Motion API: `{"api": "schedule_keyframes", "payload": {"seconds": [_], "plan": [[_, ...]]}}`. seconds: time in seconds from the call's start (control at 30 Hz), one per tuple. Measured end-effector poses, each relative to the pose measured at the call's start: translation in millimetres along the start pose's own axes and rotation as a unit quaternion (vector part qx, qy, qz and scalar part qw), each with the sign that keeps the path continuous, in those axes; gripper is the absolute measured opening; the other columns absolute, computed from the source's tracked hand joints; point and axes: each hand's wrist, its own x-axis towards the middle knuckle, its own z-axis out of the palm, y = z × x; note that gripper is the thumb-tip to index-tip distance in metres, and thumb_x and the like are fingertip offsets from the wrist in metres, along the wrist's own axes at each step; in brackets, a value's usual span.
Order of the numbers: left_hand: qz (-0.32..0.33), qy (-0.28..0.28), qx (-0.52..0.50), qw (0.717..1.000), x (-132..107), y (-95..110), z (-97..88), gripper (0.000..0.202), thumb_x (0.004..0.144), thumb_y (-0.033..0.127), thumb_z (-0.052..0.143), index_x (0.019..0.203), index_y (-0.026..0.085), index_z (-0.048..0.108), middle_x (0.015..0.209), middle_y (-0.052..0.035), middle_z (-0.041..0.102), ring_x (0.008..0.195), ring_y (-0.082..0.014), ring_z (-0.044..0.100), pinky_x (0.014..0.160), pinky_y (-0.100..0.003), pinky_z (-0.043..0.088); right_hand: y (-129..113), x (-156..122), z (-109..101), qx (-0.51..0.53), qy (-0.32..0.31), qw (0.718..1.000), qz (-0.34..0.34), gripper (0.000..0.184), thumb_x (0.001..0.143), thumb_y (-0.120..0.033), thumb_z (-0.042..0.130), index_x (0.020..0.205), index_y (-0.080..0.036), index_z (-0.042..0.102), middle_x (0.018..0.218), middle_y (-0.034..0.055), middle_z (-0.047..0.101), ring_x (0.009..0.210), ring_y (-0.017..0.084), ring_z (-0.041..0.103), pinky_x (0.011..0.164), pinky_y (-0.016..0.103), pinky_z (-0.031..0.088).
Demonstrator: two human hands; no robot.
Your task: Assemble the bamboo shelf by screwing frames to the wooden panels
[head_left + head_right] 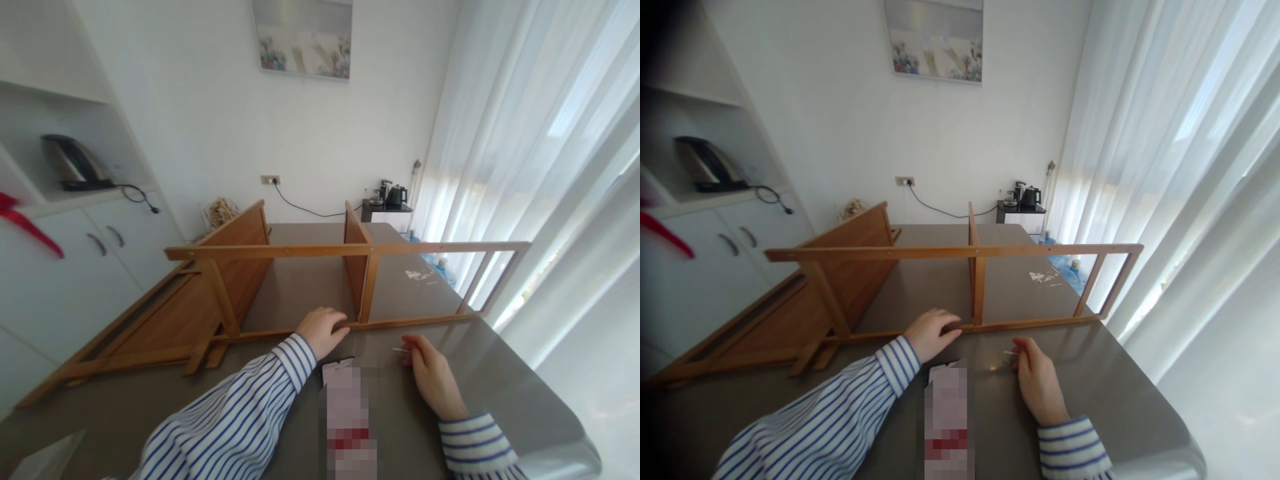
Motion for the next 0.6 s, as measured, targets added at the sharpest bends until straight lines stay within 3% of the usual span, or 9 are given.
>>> {"api": "schedule_keyframes", "payload": {"seconds": [0.23,0.4,0.6], "plan": [[-0.140,0.128,-0.076,0.979,-67,-44,-47.3,0.038,0.085,0.046,0.046,0.102,0.019,0.065,0.092,-0.0042,0.070,0.080,-0.0174,0.064,0.077,-0.028,0.049,13,4,-1,0.178,0.009,0.983,0.050,0.031,0.080,-0.037,0.044,0.099,-0.017,0.060,0.096,0.0101,0.068,0.084,0.022,0.067,0.064,0.033,0.055],[-0.174,0.125,-0.076,0.974,-103,-62,-59.4,0.035,0.082,0.047,0.048,0.096,0.020,0.066,0.088,-0.0020,0.071,0.079,-0.0174,0.065,0.075,-0.027,0.049,4,8,-6,0.257,0.013,0.963,0.075,0.032,0.076,-0.039,0.050,0.094,-0.015,0.061,0.087,0.0088,0.069,0.083,0.022,0.066,0.071,0.034,0.055],[-0.253,0.181,-0.026,0.950,-130,-79,-77.8,0.038,0.078,0.056,0.049,0.082,0.020,0.061,0.076,-0.0009,0.068,0.070,-0.0174,0.063,0.069,-0.027,0.048,11,15,-32,0.272,0.030,0.957,0.098,0.032,0.074,-0.036,0.050,0.097,-0.017,0.059,0.072,0.0026,0.061,0.065,0.019,0.060,0.059,0.031,0.052]]}}
